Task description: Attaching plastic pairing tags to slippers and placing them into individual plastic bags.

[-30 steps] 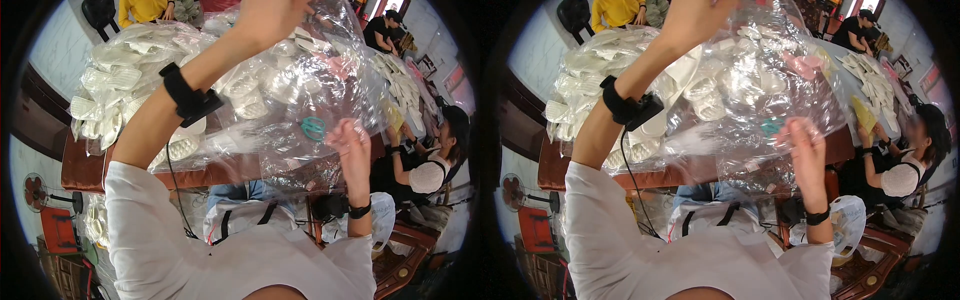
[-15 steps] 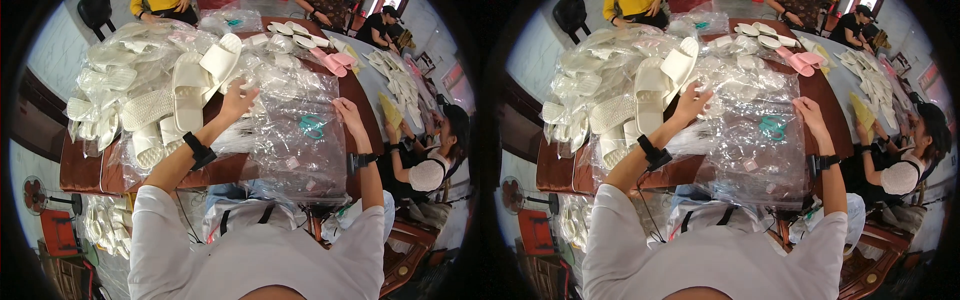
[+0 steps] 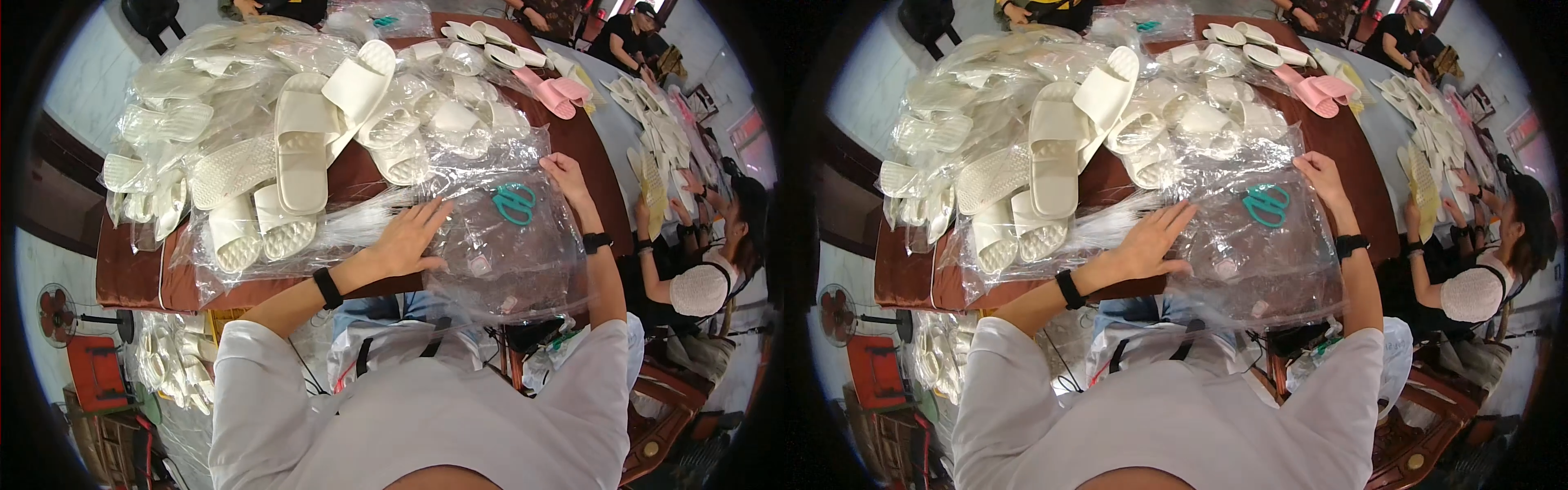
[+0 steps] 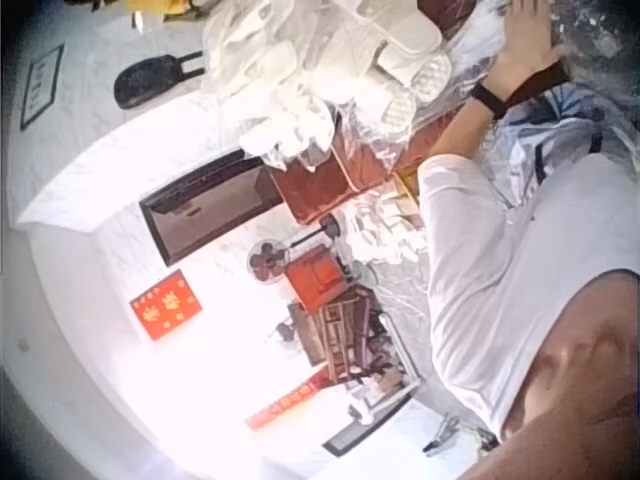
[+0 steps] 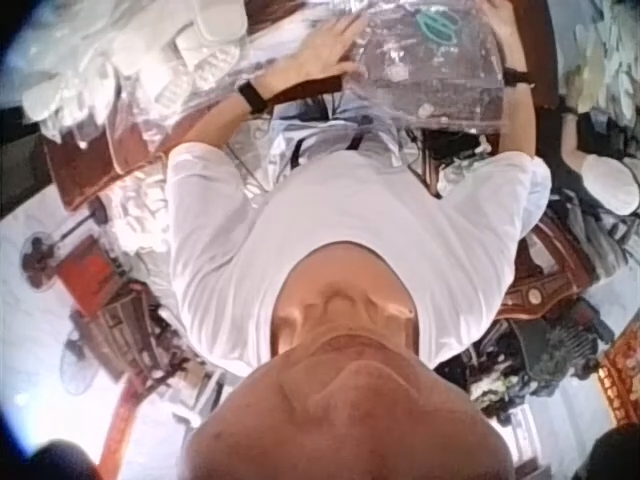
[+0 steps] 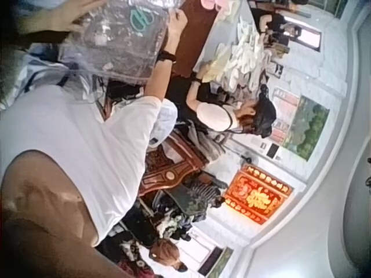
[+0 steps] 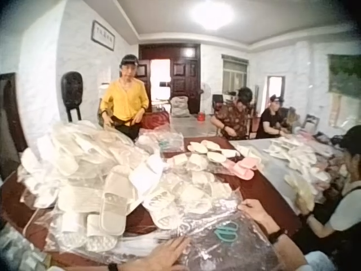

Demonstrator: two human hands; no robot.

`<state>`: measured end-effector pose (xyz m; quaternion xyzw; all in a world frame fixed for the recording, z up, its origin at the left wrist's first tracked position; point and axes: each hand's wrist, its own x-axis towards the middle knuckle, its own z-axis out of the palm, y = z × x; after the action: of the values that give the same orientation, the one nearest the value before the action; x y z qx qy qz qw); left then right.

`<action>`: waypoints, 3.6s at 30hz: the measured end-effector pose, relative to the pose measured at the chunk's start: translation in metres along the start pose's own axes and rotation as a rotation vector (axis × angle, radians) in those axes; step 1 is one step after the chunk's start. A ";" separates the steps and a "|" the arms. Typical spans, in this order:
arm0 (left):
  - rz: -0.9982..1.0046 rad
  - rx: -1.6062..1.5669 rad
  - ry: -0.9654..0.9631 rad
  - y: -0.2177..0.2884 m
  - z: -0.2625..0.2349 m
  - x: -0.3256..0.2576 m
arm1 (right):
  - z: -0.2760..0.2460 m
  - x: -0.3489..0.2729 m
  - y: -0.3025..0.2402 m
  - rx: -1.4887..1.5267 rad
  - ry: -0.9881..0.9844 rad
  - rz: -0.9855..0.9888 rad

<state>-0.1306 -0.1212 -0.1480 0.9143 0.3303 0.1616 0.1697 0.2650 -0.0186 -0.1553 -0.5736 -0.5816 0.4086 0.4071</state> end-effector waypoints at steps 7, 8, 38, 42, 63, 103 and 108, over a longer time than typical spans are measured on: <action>-0.017 0.101 -0.065 -0.001 0.002 0.013 | -0.011 -0.022 0.006 -0.286 0.236 -0.114; -0.020 0.103 -0.085 0.000 0.002 0.018 | -0.015 -0.033 0.005 -0.530 0.431 -0.339; -0.053 0.063 -0.072 -0.010 -0.002 -0.003 | 0.122 -0.235 -0.136 -0.450 -0.311 -0.508; -0.061 0.110 -0.071 -0.001 -0.008 -0.011 | 0.061 -0.191 -0.151 -0.413 0.041 -0.273; -0.079 0.133 -0.115 0.002 -0.004 -0.008 | 0.022 -0.083 -0.026 -0.711 -0.002 -0.265; -0.141 0.122 -0.160 -0.004 0.001 -0.004 | 0.026 0.028 0.016 -0.006 0.101 0.124; -0.136 0.111 -0.097 -0.009 0.000 0.002 | 0.025 0.046 0.014 -0.072 0.118 0.106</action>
<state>-0.1341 -0.1130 -0.1515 0.9045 0.3915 0.0869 0.1453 0.2453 0.0275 -0.1770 -0.6409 -0.5399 0.3739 0.3975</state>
